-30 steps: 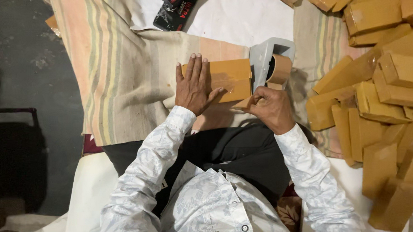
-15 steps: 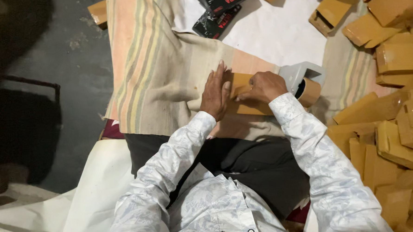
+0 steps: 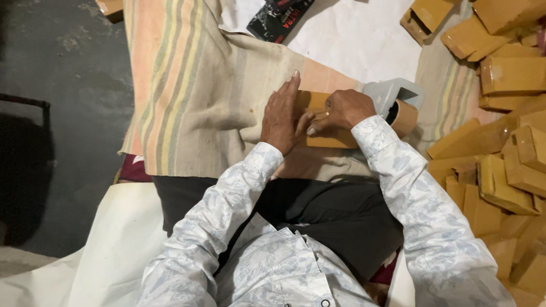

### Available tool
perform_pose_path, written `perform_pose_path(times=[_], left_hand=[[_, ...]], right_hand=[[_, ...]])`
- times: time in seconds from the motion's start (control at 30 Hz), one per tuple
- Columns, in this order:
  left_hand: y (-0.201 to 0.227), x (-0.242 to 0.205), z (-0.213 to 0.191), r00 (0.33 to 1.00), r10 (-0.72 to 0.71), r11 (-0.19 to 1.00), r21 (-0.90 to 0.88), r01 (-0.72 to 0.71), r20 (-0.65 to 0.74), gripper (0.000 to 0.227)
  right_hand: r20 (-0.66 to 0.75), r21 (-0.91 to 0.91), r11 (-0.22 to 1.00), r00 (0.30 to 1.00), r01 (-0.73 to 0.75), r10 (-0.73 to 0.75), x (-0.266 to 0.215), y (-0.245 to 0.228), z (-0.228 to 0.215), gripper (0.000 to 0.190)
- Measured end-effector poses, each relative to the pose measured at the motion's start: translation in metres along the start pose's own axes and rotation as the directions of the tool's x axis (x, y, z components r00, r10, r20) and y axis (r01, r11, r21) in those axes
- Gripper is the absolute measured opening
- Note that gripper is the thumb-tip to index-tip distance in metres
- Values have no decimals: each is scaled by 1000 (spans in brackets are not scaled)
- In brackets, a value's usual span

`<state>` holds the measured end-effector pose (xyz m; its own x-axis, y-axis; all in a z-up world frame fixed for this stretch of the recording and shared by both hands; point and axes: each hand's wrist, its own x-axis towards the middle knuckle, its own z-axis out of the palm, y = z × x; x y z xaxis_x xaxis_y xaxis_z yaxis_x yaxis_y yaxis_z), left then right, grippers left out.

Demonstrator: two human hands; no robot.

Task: The person places small black product boxes into brown cardboard shipping boxes, closes the flaps, and seals them with packing tape using a handheld dispenser. The sealed boxes are then set aside in a growing stack.

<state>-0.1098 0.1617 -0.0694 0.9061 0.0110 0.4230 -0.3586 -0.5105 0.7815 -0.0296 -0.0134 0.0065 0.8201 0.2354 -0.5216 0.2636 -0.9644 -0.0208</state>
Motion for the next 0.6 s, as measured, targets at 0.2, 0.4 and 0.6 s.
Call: perform_pose_path(times=[0.2, 0.4, 0.6], left_hand=[[-3, 1, -1, 998, -15, 999, 47, 12, 57, 98], [-2, 0, 4, 993, -49, 993, 113, 37, 107, 103], [-3, 1, 0, 992, -13, 997, 80, 2, 129, 110]], right_hand=[[165, 272, 954, 971, 123, -172, 13, 25, -1, 60], [172, 425, 899, 966, 105, -194, 9, 36, -10, 54], [172, 182, 963, 958, 198, -229, 5, 18, -22, 42]])
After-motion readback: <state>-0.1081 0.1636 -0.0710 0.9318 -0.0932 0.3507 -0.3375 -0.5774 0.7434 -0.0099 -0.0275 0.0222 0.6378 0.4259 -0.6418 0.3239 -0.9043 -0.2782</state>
